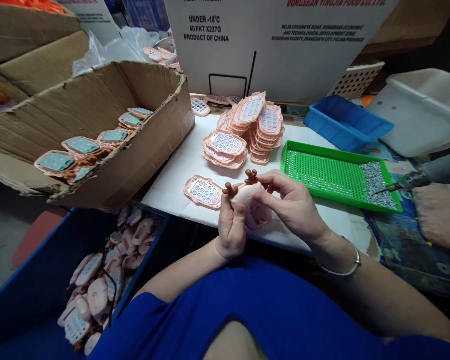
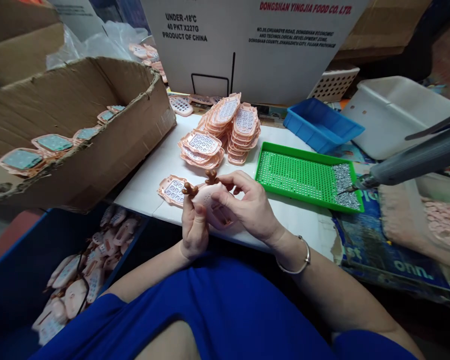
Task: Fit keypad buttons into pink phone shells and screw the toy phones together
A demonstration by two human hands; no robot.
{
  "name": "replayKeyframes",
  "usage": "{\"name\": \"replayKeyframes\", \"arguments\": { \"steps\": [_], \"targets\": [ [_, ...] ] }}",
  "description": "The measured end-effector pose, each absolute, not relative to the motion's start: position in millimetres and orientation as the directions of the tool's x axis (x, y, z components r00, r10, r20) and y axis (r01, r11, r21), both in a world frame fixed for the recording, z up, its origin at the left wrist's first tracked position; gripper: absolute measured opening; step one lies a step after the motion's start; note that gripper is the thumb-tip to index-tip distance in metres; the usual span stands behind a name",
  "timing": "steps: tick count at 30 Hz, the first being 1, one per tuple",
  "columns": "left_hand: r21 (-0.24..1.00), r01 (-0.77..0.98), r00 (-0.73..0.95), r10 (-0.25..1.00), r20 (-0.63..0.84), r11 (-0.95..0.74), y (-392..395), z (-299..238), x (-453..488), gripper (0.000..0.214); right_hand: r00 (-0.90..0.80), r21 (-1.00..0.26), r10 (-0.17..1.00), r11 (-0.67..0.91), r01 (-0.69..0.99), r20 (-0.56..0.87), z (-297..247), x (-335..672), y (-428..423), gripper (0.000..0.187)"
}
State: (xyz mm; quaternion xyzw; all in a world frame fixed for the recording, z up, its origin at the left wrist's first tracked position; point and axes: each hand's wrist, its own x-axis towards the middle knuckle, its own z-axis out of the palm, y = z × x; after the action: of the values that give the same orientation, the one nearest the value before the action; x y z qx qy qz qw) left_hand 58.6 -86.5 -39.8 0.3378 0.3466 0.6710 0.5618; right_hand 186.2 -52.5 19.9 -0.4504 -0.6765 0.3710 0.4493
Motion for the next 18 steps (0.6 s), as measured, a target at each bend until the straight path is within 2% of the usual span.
{"name": "replayKeyframes", "arguments": {
  "steps": [3, 6, 12, 18],
  "targets": [
    [0.863, -0.438, -0.139, 0.967, 0.213, -0.253, -85.3, -39.8, 56.5, 0.043, -0.220, -0.991, 0.974, 0.081, 0.103, 0.057, 21.7, 186.5, -51.3, 0.031],
    [0.875, -0.389, -0.152, 0.957, 0.249, -0.289, -83.2, -40.3, 53.7, 0.036, -0.265, -0.998, 0.962, -0.063, 0.004, -0.062, 22.0, 186.8, -51.1, 0.036],
    [0.911, -0.283, -0.144, 0.952, 0.270, -0.301, -82.4, -35.8, 50.3, 0.033, -0.303, -0.995, 0.948, -0.098, 0.000, -0.093, 26.7, 188.4, -47.9, 0.036],
    [0.891, -0.362, -0.138, 0.961, 0.239, -0.274, -84.4, -37.6, 48.8, 0.028, -0.260, -0.994, 0.961, -0.107, -0.030, -0.095, 24.8, 187.7, -49.2, 0.035]
  ]
}}
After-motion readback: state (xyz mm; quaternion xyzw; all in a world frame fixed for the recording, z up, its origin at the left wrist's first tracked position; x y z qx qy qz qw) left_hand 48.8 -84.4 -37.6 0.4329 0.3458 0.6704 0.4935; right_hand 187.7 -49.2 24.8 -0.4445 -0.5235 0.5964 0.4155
